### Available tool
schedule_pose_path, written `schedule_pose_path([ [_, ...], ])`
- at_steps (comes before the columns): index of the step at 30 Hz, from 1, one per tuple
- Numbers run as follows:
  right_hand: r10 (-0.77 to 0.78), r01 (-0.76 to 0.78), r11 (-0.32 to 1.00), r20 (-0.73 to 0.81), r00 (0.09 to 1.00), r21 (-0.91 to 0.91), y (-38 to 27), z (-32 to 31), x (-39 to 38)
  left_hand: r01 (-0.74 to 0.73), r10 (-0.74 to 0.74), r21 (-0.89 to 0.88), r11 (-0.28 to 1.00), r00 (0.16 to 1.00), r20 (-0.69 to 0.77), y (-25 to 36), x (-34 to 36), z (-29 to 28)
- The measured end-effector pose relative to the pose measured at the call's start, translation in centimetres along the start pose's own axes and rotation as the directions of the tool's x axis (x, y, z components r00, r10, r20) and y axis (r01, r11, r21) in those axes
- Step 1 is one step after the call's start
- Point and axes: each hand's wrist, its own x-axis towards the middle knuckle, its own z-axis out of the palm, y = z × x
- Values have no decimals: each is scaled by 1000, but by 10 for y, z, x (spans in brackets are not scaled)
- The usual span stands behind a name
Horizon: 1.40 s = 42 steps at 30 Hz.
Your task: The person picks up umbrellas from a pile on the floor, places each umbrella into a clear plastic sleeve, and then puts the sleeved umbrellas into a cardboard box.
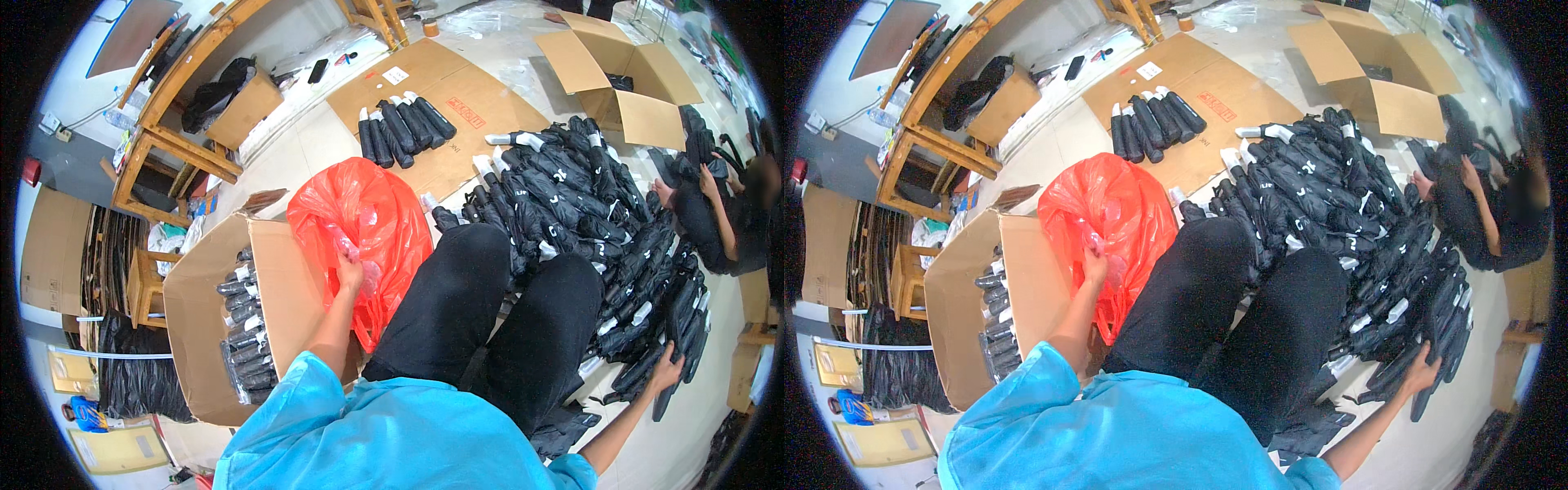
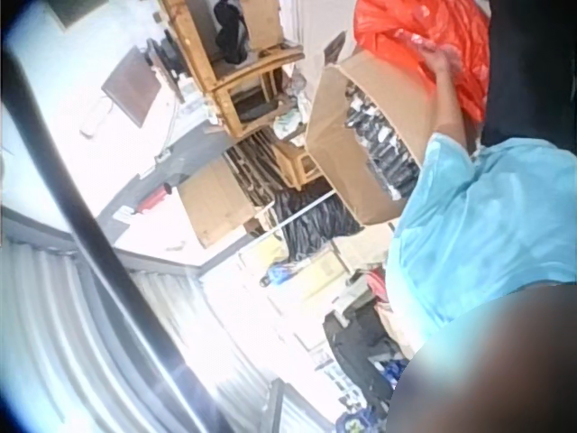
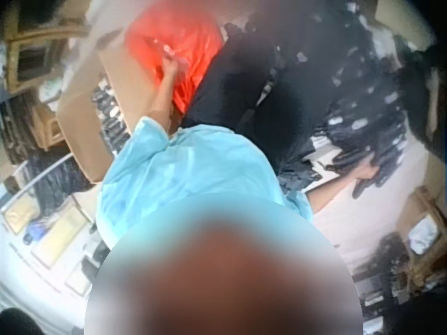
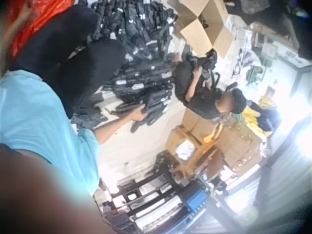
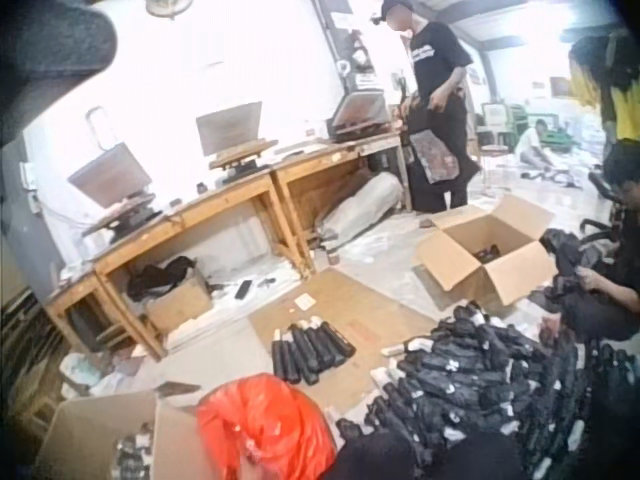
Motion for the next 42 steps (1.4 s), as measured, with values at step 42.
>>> schedule_pose_path([
  [42,-856,-629,269,481,191,729,-328,-219,-250,-519,788,-597,612,340,513,345,-201,-155],
])
